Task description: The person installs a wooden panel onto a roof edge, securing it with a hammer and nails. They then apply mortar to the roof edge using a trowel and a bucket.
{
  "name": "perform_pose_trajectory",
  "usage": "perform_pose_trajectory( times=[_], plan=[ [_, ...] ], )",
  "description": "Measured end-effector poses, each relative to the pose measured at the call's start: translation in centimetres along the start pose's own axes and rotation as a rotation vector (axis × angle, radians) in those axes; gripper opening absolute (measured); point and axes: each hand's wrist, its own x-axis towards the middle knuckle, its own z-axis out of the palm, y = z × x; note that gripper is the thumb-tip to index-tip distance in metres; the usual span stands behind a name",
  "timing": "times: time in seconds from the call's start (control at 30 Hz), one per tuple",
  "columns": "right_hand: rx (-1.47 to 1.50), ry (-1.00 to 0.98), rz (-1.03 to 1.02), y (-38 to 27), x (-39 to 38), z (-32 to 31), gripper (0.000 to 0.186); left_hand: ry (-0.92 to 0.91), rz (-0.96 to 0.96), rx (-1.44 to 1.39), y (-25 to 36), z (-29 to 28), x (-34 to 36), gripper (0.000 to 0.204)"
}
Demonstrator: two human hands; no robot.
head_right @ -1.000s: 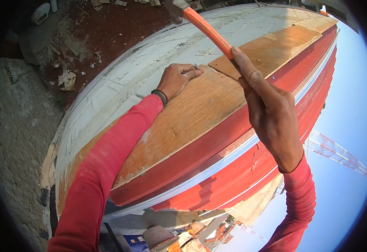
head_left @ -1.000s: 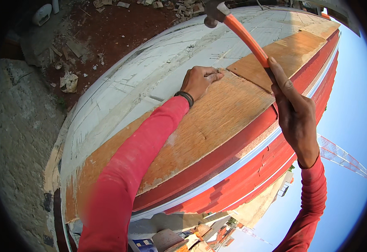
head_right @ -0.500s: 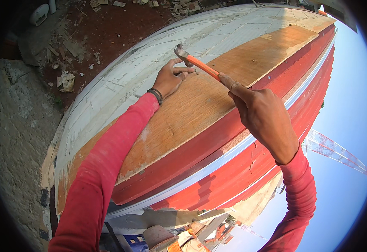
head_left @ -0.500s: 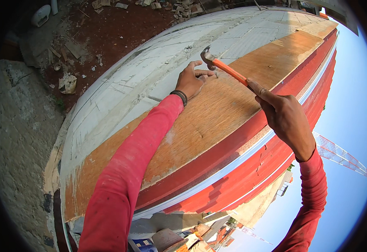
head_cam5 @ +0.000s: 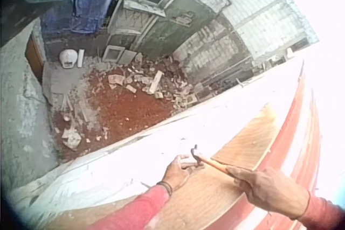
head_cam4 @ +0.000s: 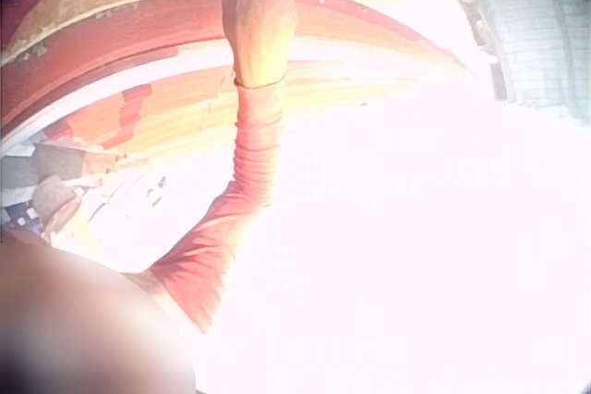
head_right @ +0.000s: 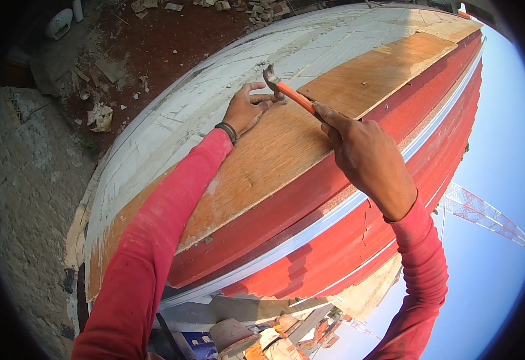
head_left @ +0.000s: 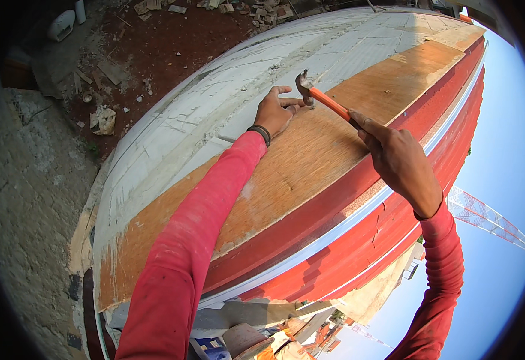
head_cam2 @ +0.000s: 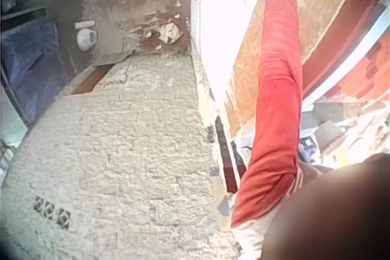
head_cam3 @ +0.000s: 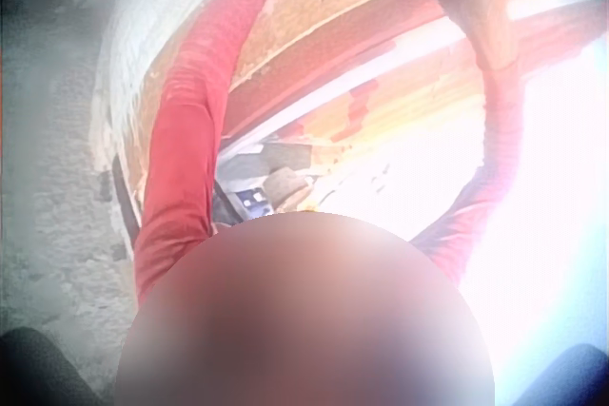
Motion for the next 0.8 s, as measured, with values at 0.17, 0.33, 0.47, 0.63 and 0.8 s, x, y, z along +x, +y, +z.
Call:
perform_pose_trajectory(
  times=[0.17, 0.33, 0.47, 0.63, 0.8],
  plan=[
    [0.377, 0.208, 0.134, 0.0, -2.0, 3.9, 0.05, -0.09, 0.04, -0.116, -0.5, -0.6, -0.3, 0.052],
    [0.704, 0.206, 0.26, -0.9, -0.6, 5.2, 0.046, -0.065, 0.195, 0.47, -2.7, -5.2, -5.4, 0.059],
    [0.839, 0.232, 0.331, -0.8, -1.5, 5.9, 0.035, -0.038, -0.116, 0.891, -5.2, -15.1, -19.3, 0.08],
    [0.837, 0.298, 0.308, -0.4, -0.9, 7.0, 0.025, 0.029, -0.527, 0.72, -8.9, -30.5, -37.3, 0.083],
    [0.89, 0.601, 0.373, -3.4, -4.3, 8.0, 0.043, 0.03, -0.481, 0.842, -12.2, -33.8, -41.6, 0.077]
  ],
)
